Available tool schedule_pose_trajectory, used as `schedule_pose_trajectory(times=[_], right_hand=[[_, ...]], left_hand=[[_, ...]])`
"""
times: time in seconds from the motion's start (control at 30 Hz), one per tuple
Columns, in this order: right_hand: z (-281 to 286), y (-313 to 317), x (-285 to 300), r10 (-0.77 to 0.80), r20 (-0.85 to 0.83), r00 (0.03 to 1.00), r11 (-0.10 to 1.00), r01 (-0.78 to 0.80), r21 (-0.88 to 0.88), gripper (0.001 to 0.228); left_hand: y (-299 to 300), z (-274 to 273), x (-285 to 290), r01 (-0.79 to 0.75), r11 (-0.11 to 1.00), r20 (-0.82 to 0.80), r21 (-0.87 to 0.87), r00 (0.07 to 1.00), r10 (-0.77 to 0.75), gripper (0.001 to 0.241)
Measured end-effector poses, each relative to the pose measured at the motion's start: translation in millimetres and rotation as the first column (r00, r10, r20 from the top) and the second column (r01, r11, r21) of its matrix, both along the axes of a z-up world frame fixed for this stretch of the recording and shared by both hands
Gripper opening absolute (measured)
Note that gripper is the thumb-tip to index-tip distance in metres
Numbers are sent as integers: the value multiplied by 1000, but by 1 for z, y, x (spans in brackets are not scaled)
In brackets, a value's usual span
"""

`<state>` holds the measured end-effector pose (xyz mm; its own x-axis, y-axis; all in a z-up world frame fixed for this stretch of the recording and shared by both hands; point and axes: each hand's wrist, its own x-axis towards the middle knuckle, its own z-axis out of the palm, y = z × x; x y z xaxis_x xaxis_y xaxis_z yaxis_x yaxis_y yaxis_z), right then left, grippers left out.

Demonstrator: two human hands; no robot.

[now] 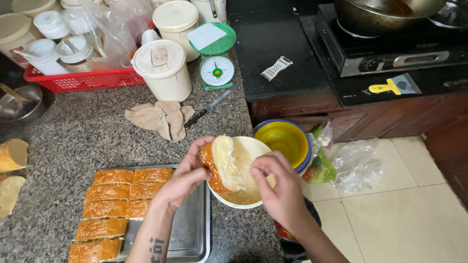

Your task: Coating bread rolls with crumbs and arranging them on a tray

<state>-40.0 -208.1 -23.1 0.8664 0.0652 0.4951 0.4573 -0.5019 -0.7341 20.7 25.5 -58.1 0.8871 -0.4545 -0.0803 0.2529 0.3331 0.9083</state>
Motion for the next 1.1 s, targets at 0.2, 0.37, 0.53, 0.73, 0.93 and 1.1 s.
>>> schedule_pose_trajectory(times=[0.2, 0.37, 0.53, 0.73, 0.93, 1.1], right_hand=[[-41, -21, 4, 39, -112, 993, 946, -73, -315, 28], [-14, -3, -4, 123, 44, 991, 980, -115, -165, 28], [-9, 6, -5, 221, 68, 973, 945, -196, -263, 32], [-21, -7, 23, 40, -45, 998, 988, -33, 149, 49], [-12, 19, 38, 309, -269, 912, 884, -172, 435, 74], [-27, 65, 51, 445, -413, 795, 760, -90, 644, 61]], left_hand=[[8, -14, 2, -98, 987, -114, -131, 990, 83, 84], [7, -7, -4, -83, 989, -83, -125, 994, 73, 83], [7, -3, -10, -89, 984, -72, -157, 994, 78, 81], [6, 21, -13, -227, 959, 60, -172, 969, 240, 85], [3, 28, -12, -441, 838, -4, -320, 886, 464, 81], [9, 29, -26, -638, 676, -94, -369, 749, 655, 75]])
